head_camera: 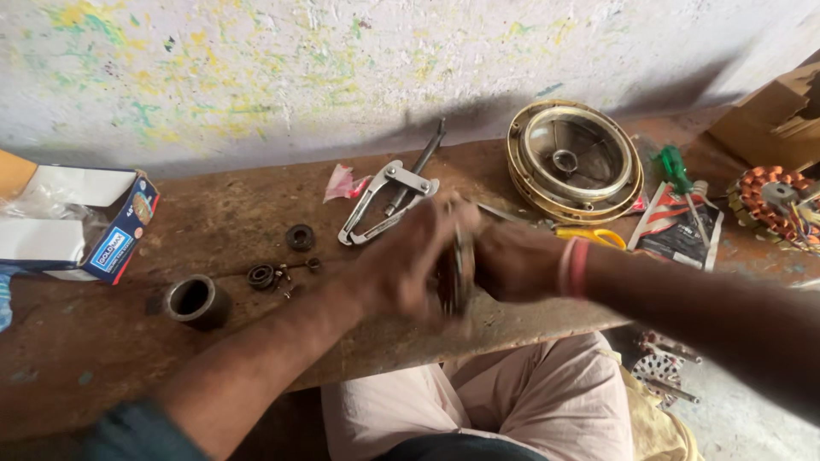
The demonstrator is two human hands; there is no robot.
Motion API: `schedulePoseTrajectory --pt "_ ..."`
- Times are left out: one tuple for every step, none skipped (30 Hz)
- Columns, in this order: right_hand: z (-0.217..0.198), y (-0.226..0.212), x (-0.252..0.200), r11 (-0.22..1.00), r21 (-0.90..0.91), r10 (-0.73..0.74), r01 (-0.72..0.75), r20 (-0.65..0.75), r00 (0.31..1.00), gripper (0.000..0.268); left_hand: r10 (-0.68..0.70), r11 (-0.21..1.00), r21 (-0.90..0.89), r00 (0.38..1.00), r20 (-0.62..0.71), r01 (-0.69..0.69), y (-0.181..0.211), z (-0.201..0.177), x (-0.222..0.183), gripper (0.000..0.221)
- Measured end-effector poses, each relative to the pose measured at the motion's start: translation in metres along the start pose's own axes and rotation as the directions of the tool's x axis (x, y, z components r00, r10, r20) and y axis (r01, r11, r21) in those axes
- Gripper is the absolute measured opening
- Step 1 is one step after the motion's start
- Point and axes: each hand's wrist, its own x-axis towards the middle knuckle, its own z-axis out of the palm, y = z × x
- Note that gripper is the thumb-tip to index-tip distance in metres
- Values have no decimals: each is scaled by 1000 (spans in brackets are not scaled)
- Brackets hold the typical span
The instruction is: The person sits at a low wooden table and works on a motor stator assembly. They use a green-handled screwdriver to tighten screws on the stator, then use a small metal file to smooth or adjust the copper windings and metal surfaces. The person repeatedly rotates the stator to access different areas.
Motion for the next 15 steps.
schedulePoseTrajectory --pt "6 4 -3 973 172 -158 154 12 987 23 67 995 75 998 20 -68 9 -1 -4 118" --pt "11 8 -8 897 337 -306 288 -1 952 27 136 980 144 990 42 -141 17 -1 -7 114" --pt "14 11 -15 774 488 -441 402 -39 896 31 203 954 210 977 69 -213 25 -1 -10 110" --pt "13 10 -15 779 599 -308 183 111 945 30 258 917 289 961 101 -276 30 -5 -12 106" --pt "9 8 -18 746 664 -181 -52 277 944 30 308 868 363 941 139 -338 33 -8 -11 103" --pt "6 5 -18 675 680 -68 -286 443 894 32 237 931 255 964 124 -262 31 -9 -9 105" --pt "4 -2 -16 874 462 9 -153 298 955 23 163 974 141 980 118 -179 22 -6 -1 108" --pt "0 -7 -14 983 174 40 -61 124 991 18 94 995 18 988 120 -97 12 -3 7 111" --pt "-3 -14 -8 989 -144 12 -20 -54 998 18 26 999 -37 995 97 -22 0 -5 12 111" --pt "-4 -21 -3 958 -283 8 -51 -151 988 17 -44 994 -100 996 78 52 -12 -3 16 111" --pt "-7 -26 4 906 -414 -12 -93 -245 970 18 -114 979 -163 991 65 123 -20 -3 17 110" --pt "-13 -29 11 831 -537 -52 -145 -334 941 22 -292 924 -216 947 134 316 -28 -5 19 115" --pt "-20 -26 13 854 -492 25 -171 -288 957 21 -452 831 -252 866 214 496 -34 -9 20 121" --pt "-22 -28 18 880 -438 87 -183 -230 969 23 -602 692 -265 740 300 671 -31 -16 13 126" --pt "-21 -28 20 902 -384 144 -199 -166 976 25 -485 836 -175 850 206 519 -25 -18 8 126"
